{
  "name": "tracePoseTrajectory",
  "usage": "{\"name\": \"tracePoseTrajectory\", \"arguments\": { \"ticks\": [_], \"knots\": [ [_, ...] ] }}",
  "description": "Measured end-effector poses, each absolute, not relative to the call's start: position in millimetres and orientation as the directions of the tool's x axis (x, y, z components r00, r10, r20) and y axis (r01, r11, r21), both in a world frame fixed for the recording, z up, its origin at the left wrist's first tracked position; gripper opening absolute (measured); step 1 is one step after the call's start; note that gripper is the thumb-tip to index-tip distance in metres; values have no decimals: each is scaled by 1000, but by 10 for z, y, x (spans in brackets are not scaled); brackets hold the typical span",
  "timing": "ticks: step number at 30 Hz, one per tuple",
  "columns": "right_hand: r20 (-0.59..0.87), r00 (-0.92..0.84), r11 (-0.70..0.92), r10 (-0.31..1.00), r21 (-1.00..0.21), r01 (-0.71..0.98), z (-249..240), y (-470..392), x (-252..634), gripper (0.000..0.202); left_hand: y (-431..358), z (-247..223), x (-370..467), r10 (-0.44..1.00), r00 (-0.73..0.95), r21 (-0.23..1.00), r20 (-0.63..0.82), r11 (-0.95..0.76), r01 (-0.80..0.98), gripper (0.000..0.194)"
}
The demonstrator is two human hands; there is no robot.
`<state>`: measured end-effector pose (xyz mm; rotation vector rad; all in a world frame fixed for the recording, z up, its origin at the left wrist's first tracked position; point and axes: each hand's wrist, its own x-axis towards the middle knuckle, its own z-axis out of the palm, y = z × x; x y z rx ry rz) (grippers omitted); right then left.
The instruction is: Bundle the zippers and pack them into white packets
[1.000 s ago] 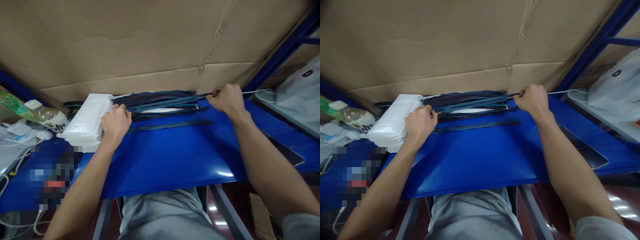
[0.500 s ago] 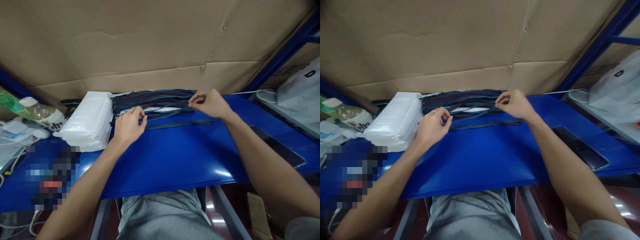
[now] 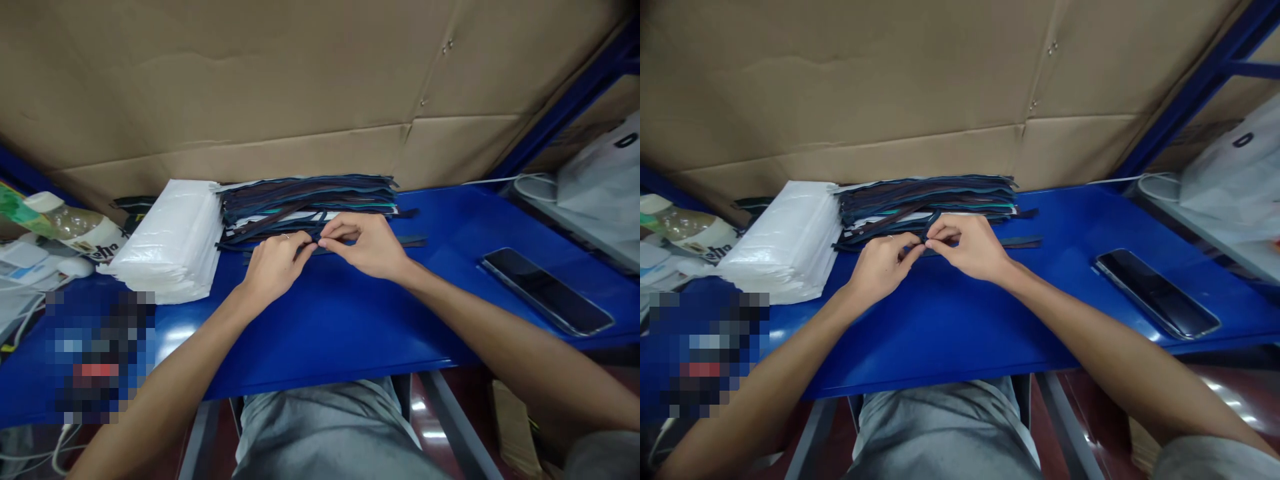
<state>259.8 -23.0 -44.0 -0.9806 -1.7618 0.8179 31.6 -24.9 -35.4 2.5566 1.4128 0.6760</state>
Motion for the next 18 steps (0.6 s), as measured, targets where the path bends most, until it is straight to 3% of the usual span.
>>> {"name": "tracePoseTrajectory", "arguments": {
  "ticks": [8, 12, 18],
  "knots": [
    [451, -226, 504, 863, -797, 334, -385, -227, 2614, 12, -263, -339, 311, 812, 425, 297, 401, -554, 778, 28],
    [477, -172, 501, 862, -749, 434, -230, -188, 2792, 10, -210, -227, 226, 843, 314, 315, 437, -470, 824, 22],
    [375, -6, 249, 927, -605, 756, 83, -98, 3614, 18, -67, -33, -157, 897, 84, 409, 435, -279, 869, 20]
  ]
}}
